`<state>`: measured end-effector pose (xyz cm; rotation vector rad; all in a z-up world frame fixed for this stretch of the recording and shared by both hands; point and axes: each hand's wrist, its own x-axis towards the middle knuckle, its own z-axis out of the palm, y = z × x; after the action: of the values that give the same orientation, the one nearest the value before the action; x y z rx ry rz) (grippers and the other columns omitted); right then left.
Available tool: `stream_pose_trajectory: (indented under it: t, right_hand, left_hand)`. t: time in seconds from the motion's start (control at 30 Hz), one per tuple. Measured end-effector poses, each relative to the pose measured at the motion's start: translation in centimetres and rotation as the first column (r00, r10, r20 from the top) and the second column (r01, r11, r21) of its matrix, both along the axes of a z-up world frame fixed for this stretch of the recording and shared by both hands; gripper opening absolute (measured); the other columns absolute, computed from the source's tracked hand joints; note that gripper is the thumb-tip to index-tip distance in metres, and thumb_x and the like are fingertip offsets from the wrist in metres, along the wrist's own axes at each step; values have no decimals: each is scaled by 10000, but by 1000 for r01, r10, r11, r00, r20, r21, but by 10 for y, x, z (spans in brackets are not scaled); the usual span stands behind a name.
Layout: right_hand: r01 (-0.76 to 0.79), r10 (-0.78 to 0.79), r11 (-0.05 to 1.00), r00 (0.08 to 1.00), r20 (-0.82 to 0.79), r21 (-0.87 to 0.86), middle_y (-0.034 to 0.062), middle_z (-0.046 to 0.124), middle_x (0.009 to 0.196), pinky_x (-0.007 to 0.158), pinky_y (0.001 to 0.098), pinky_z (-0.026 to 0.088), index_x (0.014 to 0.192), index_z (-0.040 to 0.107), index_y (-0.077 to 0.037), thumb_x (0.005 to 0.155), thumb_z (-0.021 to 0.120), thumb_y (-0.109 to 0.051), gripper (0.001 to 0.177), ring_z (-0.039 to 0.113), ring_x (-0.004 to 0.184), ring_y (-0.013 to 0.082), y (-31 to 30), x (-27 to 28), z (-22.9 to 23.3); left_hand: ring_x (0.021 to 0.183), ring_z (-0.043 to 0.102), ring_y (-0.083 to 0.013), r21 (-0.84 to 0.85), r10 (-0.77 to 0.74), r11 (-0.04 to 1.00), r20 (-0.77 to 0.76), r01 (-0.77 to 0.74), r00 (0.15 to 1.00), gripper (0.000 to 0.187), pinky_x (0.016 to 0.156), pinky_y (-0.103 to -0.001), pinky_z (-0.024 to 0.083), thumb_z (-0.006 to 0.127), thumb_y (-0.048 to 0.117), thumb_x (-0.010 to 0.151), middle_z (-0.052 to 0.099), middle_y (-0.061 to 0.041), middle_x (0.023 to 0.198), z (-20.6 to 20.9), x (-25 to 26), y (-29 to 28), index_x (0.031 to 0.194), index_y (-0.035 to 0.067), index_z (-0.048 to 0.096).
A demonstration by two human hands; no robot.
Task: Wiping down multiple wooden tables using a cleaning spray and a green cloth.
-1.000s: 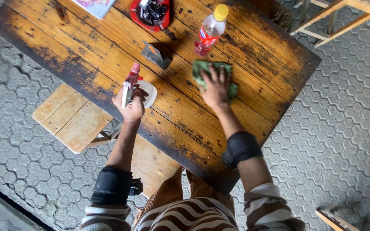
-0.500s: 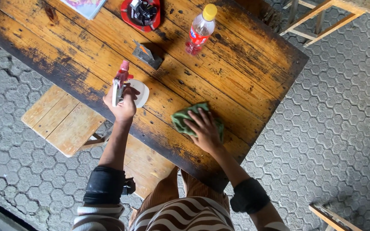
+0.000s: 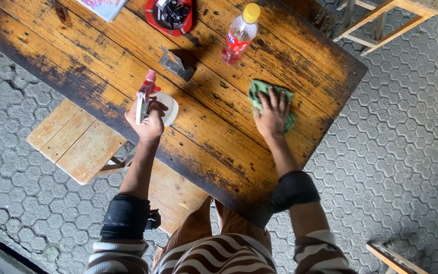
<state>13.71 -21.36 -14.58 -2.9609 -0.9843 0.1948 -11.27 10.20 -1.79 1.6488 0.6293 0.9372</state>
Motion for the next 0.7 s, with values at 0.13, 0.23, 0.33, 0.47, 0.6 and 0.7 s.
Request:
stream_pose_trajectory:
  t: [0.13,0.23,0.33,0.47,0.6,0.7]
  right_hand:
    - [-111,111,994,994,18,12,41,272,1663,1202,660,70,1471,535,-270,950,631,-517,584,218,1507,434,50,-45,9]
    - [-224,226,973,974,-29,48,19,306,1649,1220,664,154,1416,576,-272,880,759,-432,589,253,1505,410,63,-96,12]
    - [-354,366,921,930,-47,166,17,355,1638,1243,617,236,1433,582,-269,807,824,-335,675,267,1520,395,54,-138,30]
    - [-493,530,826,844,-78,274,77,373,1598,1205,680,238,1396,574,-220,724,887,-322,748,286,1485,407,6,-171,52]
    - [-513,530,783,846,53,353,82,436,1571,1210,648,323,1421,545,-216,740,898,-320,774,442,1415,389,-55,-147,56]
    - [-326,334,901,942,25,287,167,450,1563,1129,637,364,1450,553,-173,829,839,-363,710,510,1311,470,-92,-84,63]
  left_hand:
    - [650,713,-139,-21,2,1000,12,-1,1000,371,637,-265,581,485,34,899,703,-87,712,1,1,0,1181,-83,697]
    - [638,719,-136,11,3,1000,14,-3,1000,333,622,-266,592,485,40,911,707,-79,706,-8,-1,1,1144,-85,687]
    - [621,715,-137,33,-7,999,18,6,1000,301,604,-264,590,486,42,922,714,-77,704,-4,1,3,1120,-90,671]
    - [631,710,-136,57,-7,998,-14,8,1000,309,611,-260,579,474,33,916,710,-79,721,3,2,1,1129,-89,662]
    - [663,721,-130,13,4,1000,-3,-4,1000,348,622,-252,578,466,27,908,708,-80,764,10,3,-3,1172,-96,658]
    - [636,694,-128,39,11,999,-37,-9,999,383,616,-254,557,464,15,885,697,-77,729,5,1,0,1181,-104,677]
